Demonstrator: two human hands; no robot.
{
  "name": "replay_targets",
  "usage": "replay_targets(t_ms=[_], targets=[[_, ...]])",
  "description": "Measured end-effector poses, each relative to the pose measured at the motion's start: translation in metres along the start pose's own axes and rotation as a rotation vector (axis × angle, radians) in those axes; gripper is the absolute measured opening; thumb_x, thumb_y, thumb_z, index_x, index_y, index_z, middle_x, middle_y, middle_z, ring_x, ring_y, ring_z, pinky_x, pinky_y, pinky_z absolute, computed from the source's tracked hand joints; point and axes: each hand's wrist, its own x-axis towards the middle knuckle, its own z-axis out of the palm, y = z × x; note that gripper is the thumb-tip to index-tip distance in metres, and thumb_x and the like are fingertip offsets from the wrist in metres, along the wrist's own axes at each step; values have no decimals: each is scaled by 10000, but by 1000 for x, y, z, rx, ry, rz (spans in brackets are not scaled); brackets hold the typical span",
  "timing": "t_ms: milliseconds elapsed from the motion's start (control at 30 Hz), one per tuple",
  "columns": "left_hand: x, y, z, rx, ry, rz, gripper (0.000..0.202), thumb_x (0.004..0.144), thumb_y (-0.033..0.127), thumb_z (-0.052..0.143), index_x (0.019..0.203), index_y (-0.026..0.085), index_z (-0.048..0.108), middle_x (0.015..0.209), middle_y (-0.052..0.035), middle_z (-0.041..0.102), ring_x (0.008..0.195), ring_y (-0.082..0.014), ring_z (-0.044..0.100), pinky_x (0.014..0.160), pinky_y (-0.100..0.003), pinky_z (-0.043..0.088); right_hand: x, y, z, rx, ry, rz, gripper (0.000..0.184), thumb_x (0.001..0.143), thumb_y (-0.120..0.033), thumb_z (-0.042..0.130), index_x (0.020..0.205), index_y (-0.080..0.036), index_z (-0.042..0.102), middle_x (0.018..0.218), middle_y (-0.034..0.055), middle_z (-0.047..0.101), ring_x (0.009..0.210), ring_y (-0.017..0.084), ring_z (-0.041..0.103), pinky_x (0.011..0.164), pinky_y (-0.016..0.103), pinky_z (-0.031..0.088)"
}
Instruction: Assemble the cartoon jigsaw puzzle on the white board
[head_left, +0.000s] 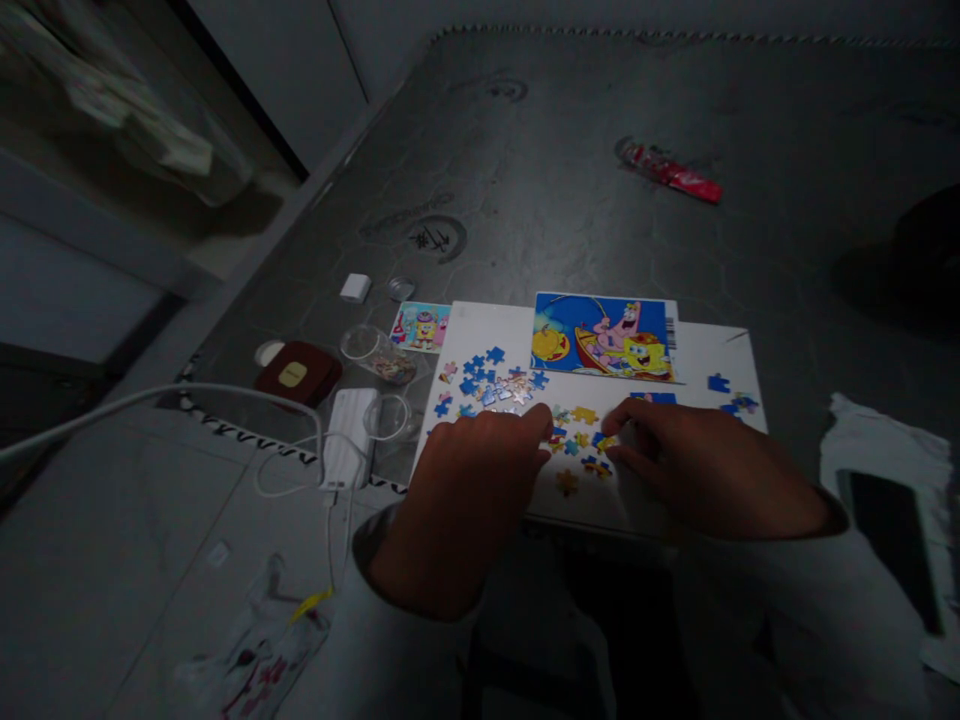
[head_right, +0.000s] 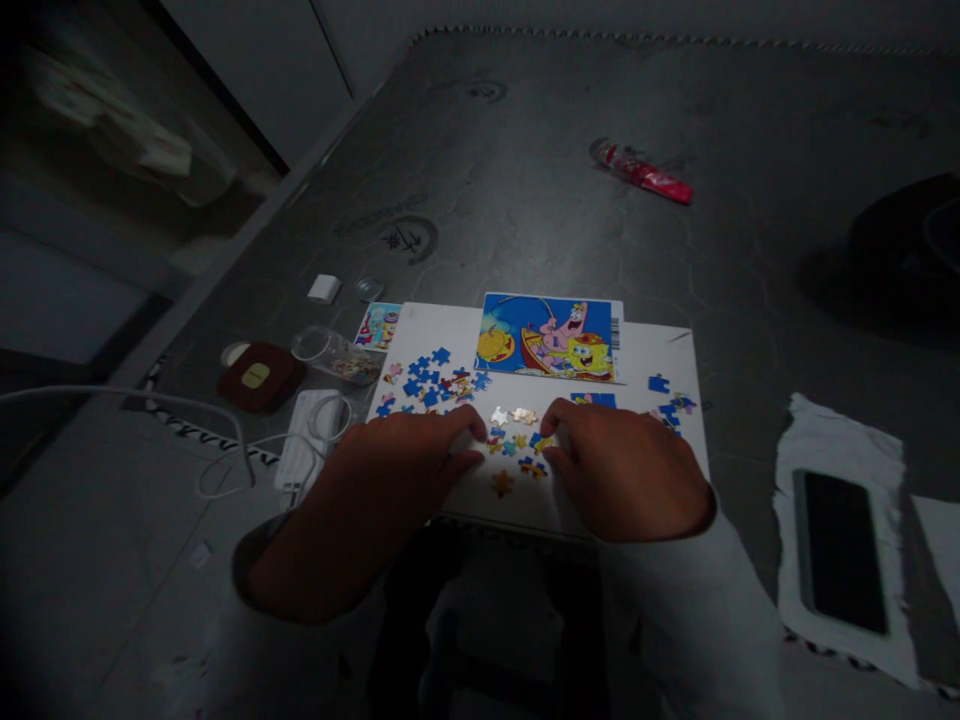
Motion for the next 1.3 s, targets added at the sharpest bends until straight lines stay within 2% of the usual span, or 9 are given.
replay_targets(t_ms=[300,500,667,800,933,1033,1167,1300], targets=[[-1,3,0,-1,14,9,157,967,285,535,1089,301,632,850,-21,733,749,-265,718,565,-325,390,0,0,-1,-2,-6,-3,206,900,-328,550,1056,-346,683,866,-7,756,730,239,674,562,331,362],[4,19,6,-16,56,106,88,966,298,553,1022,266,613,777,-17,711,717,-252,714,556,-313,398,0,2,1,-18,12,-39,226,887,-322,563,1077,-340,685,865,-6,759,716,217,670,562,315,373],[7,29,12,-81,81,118,148,1005,320,494,1019,253,626,819,-25,731,740,-249,719,575,-324,421,0,5,4,-9,51,-93,229,879,-307,552,1058,-334,692,837,3,757,686,212,670,539,306,377],[9,27,13,-77,66,131,122,987,268,516,980,242,635,812,-28,727,738,-251,711,596,-326,425,0,4,4,-23,24,-37,191,878,-337,571,1025,-337,693,859,13,762,693,233,675,535,321,373],[8,23,9,-101,40,159,120,979,296,542,985,245,650,829,-29,727,778,-245,713,613,-310,412,0,3,2,-25,-21,48,174,903,-412,545,950,-319,686,878,23,760,738,258,677,564,348,392],[8,19,6,-100,18,131,113,964,327,573,984,259,662,844,-22,733,779,-243,711,605,-307,399,-1,2,-1,-31,-23,60,192,915,-423,525,925,-310,679,863,25,753,727,250,667,560,339,379],[10,12,4,-87,13,35,109,915,346,641,997,280,671,877,-17,753,785,-245,712,589,-300,389,-2,-1,-2,-14,-5,15,203,899,-350,546,1066,-321,656,880,11,755,706,225,666,565,316,365],[13,8,6,-76,24,-7,137,934,367,608,1033,300,675,906,-17,763,782,-234,711,596,-293,399,1,-3,-3,-12,-78,-7,215,910,-342,519,1069,-340,664,880,-1,758,712,217,673,560,306,352]])
